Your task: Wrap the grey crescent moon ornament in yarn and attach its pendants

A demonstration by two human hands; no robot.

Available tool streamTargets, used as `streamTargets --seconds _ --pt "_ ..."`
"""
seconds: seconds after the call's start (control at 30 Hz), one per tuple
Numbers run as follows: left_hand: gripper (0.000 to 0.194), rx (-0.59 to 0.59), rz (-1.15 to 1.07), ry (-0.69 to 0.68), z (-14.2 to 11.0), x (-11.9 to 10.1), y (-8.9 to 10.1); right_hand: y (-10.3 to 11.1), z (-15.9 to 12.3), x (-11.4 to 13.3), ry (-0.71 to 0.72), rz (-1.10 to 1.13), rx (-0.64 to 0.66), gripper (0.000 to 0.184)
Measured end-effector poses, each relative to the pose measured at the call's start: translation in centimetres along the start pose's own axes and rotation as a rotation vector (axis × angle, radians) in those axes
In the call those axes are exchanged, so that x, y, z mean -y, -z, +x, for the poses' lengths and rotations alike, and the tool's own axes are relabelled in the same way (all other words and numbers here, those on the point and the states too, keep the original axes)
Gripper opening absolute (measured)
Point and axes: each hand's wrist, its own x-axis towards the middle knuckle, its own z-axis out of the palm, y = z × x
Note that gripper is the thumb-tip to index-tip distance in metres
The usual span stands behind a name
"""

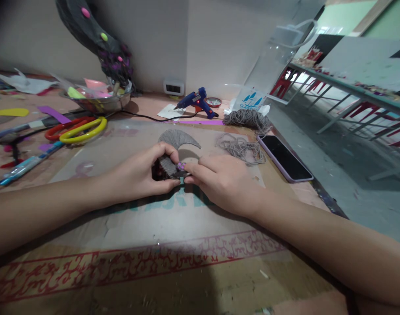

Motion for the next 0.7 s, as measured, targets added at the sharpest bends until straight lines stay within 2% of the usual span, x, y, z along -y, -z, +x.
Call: streamTargets --seconds 0.27,0.53,0.7 --pt "0.029 -0.011 -0.018 0.002 0.03 -0.33 0.28 -0.12 -0.08 -0.14 -0.051 0.086 -0.026 0.037" --pt "0.03 -0.008 -0.024 -0.012 0.05 -0.15 0.09 0.12 0.13 -0.01 -0.046 0.086 0.019 0.036" --pt "0.03 -0.003 0.0 -0.003 -0.03 -0.09 -0.08 -0.46 0.06 0.0 -0.011 0.077 -0.047 0.035"
